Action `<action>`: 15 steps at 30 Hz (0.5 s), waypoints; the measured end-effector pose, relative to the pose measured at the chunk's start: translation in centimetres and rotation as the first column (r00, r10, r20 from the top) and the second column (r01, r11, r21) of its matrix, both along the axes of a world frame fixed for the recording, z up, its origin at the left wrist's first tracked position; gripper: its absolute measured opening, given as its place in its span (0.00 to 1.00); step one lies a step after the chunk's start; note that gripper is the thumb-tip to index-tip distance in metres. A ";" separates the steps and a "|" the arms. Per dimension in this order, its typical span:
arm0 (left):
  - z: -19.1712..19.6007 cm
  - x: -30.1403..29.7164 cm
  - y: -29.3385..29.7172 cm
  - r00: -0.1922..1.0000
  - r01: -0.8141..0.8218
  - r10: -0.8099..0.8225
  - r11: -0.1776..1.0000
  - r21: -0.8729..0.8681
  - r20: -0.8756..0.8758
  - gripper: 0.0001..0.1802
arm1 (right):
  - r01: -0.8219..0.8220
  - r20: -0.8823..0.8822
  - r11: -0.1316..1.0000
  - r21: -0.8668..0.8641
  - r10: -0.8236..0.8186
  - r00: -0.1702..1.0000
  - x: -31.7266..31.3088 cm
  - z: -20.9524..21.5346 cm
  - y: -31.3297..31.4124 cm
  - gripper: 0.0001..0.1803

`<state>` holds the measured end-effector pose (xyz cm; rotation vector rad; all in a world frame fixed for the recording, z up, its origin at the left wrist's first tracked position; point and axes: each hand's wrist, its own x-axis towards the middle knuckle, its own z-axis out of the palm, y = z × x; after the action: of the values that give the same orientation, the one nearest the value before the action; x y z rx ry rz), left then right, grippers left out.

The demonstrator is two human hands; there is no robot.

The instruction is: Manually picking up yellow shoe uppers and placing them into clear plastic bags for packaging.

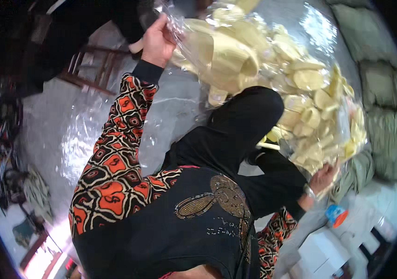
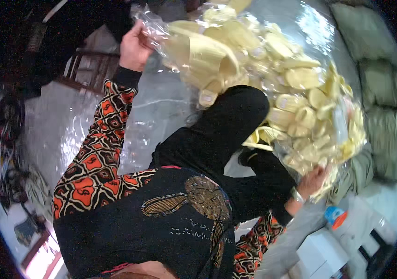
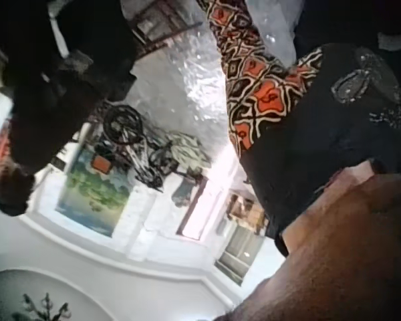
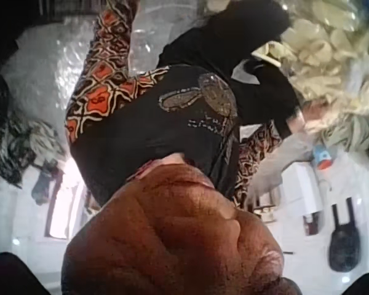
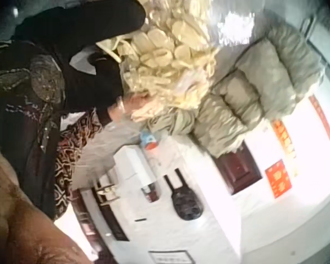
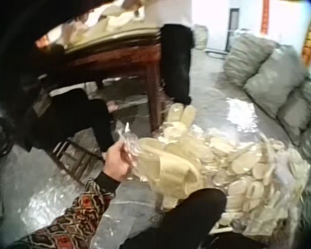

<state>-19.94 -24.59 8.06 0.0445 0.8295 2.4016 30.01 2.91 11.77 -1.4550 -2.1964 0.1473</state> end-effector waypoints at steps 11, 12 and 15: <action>13.9 7.6 14.2 0.947 0.250 -0.317 0.839 0.483 0.061 0.10 | -0.274 -0.415 0.948 -0.161 0.187 0.890 -4.3 -0.9 -6.2 0.18; 14.9 8.8 15.6 0.937 0.244 -0.331 0.848 0.470 0.110 0.11 | -0.344 -0.496 0.906 -0.248 0.187 0.848 -4.2 -0.5 -6.1 0.23; 16.5 11.1 17.0 0.888 0.451 -0.446 0.804 0.388 -0.108 0.12 | -0.512 -0.674 0.801 -0.310 0.194 0.713 -5.3 -0.1 -6.3 0.33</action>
<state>-8.86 -7.57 24.54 0.3778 0.2626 2.0697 24.74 -3.36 11.62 -0.9383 -1.9027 1.2181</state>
